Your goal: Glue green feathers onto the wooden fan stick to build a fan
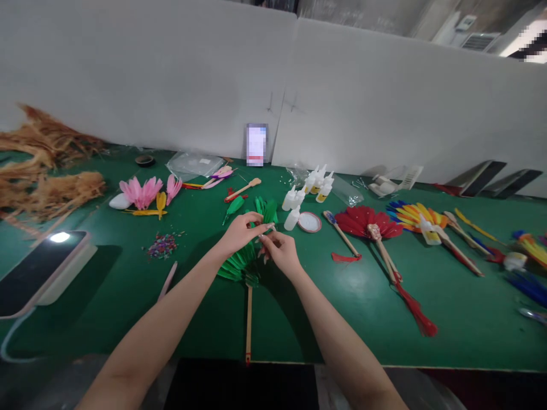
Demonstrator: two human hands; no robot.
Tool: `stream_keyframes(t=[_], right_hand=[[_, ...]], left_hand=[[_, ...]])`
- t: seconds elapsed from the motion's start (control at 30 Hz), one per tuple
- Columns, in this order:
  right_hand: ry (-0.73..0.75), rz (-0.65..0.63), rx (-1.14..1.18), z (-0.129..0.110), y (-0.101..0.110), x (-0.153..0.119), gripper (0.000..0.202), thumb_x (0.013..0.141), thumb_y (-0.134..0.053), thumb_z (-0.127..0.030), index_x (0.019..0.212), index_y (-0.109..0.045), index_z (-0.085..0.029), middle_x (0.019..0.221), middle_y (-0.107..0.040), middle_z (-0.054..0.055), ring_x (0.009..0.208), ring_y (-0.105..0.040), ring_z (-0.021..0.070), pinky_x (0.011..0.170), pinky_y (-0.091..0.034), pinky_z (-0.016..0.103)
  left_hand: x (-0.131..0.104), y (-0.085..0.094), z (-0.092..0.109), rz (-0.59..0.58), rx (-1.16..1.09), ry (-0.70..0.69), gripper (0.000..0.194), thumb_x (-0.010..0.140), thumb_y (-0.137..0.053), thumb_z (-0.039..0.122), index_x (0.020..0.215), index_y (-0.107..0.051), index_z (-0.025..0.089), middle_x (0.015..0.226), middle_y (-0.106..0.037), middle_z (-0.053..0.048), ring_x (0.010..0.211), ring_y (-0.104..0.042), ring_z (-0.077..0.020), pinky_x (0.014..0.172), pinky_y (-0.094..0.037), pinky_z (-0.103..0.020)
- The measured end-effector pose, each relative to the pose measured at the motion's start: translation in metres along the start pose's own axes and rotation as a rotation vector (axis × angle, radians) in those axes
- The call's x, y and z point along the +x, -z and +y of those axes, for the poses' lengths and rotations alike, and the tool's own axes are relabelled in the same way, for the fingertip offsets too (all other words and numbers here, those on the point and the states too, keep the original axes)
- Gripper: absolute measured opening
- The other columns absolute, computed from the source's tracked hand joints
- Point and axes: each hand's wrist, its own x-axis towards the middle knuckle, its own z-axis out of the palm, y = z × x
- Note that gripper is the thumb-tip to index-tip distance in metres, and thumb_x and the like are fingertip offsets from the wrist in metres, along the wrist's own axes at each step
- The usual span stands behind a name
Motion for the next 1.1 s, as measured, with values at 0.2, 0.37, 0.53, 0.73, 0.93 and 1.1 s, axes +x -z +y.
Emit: stream_keyframes(t=[0.2,0.37,0.53,0.73,0.93,1.1], right_hand=[[0.025,0.019,-0.015,-0.002,-0.007,-0.004,0.039,0.083,-0.053,-0.055,0.068,-0.058,-0.019,0.048,-0.058,-0.002,0.037,-0.051,0.011,0.039,-0.04,0.023],[0.049,0.003,-0.057,-0.004,-0.009,-0.006,0.041,0.086,-0.049,-0.055,0.07,-0.06,-0.02,0.041,-0.05,-0.005,0.036,-0.049,0.0108,0.041,-0.039,0.022],[0.065,-0.037,-0.104,-0.003,-0.007,-0.007,0.041,0.088,-0.047,-0.053,0.069,-0.06,-0.02,0.04,-0.046,-0.006,0.034,-0.045,0.0097,0.04,-0.035,0.022],[0.07,-0.041,-0.137,0.0,-0.008,-0.006,0.035,0.084,-0.054,-0.052,0.069,-0.06,-0.021,0.043,-0.047,-0.006,0.039,-0.045,0.0099,0.041,-0.034,0.022],[0.045,-0.001,-0.081,-0.003,-0.009,-0.005,0.033,0.08,-0.059,-0.052,0.07,-0.056,-0.021,0.053,-0.055,-0.004,0.04,-0.047,0.0089,0.041,-0.037,0.022],[0.024,-0.014,-0.047,-0.004,-0.007,-0.005,0.038,0.08,-0.058,-0.054,0.063,-0.051,-0.021,0.045,-0.05,-0.005,0.035,-0.045,0.0081,0.037,-0.035,0.021]], left_hand=[[0.0,0.005,0.001,-0.001,-0.066,0.052,0.031,0.074,-0.066,0.042,0.062,-0.055,0.016,0.066,-0.05,0.001,0.055,-0.036,-0.0095,0.054,-0.029,-0.025],[0.002,0.02,-0.002,-0.051,-0.002,0.058,0.031,0.069,-0.07,0.044,0.063,-0.059,0.016,0.063,-0.053,0.001,0.056,-0.043,-0.011,0.054,-0.034,-0.024],[0.002,0.032,-0.005,-0.145,0.007,0.003,0.033,0.075,-0.064,0.047,0.064,-0.056,0.017,0.059,-0.053,0.001,0.056,-0.049,-0.0124,0.053,-0.037,-0.024],[0.004,0.031,-0.008,-0.087,0.056,0.053,0.04,0.079,-0.06,0.05,0.06,-0.049,0.017,0.052,-0.053,0.003,0.047,-0.047,-0.01,0.049,-0.035,-0.023],[0.004,0.023,-0.009,-0.004,0.026,0.069,0.039,0.077,-0.063,0.05,0.061,-0.048,0.018,0.048,-0.046,0.005,0.045,-0.046,-0.0098,0.048,-0.035,-0.024],[0.001,0.012,-0.006,-0.018,0.001,0.014,0.047,0.076,-0.064,0.051,0.055,-0.037,0.019,0.046,-0.039,0.006,0.045,-0.044,-0.0091,0.048,-0.033,-0.023]])
